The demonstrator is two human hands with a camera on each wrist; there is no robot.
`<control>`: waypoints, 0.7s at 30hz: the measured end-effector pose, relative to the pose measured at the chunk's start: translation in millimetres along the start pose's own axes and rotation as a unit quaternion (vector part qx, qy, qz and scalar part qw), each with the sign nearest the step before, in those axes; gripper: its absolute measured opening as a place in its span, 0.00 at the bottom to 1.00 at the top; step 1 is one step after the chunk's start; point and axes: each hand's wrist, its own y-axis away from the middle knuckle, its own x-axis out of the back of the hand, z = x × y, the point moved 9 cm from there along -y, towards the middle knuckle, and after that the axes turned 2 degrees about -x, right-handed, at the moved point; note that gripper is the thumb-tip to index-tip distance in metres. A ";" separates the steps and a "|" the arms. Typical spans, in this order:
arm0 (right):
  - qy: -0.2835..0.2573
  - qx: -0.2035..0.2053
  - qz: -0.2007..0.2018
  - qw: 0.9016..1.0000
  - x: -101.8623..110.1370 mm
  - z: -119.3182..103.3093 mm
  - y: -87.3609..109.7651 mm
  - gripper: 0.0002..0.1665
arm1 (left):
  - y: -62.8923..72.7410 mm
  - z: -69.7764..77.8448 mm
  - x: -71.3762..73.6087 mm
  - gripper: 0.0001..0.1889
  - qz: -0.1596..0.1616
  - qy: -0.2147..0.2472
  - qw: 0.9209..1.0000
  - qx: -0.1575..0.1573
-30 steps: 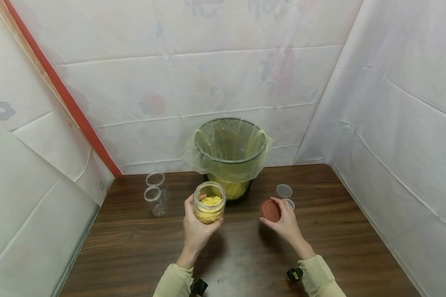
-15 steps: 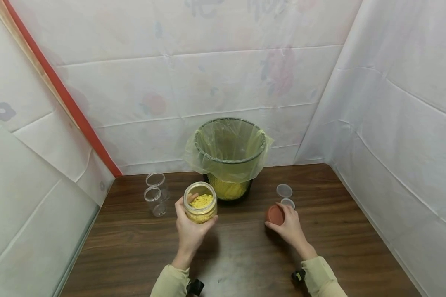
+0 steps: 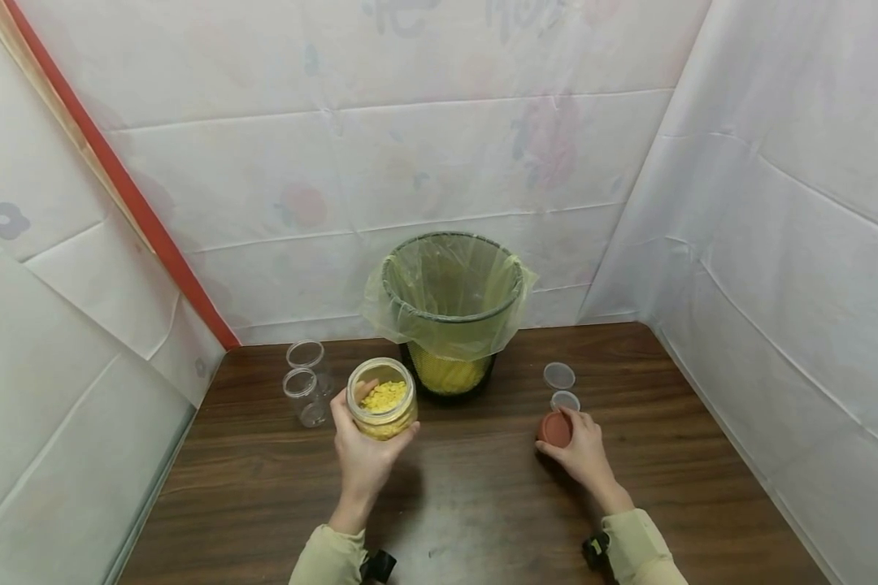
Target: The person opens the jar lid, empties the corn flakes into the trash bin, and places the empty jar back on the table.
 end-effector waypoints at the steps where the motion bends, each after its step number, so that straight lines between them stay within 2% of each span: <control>1: 0.004 -0.001 0.000 1.000 0.1 1.2 0.0 0.48 | -0.4 4.5 1.0 0.49 0.000 0.002 1.000 -0.002; 6: 0.023 -0.006 0.001 1.000 -0.4 7.5 -1.8 0.49 | -2.4 24.8 5.8 0.47 0.003 0.003 1.000 -0.007; 21: 0.079 -0.033 -0.003 0.996 2.2 22.5 -6.9 0.51 | -5.0 30.7 17.0 0.47 0.022 -0.008 1.000 -0.012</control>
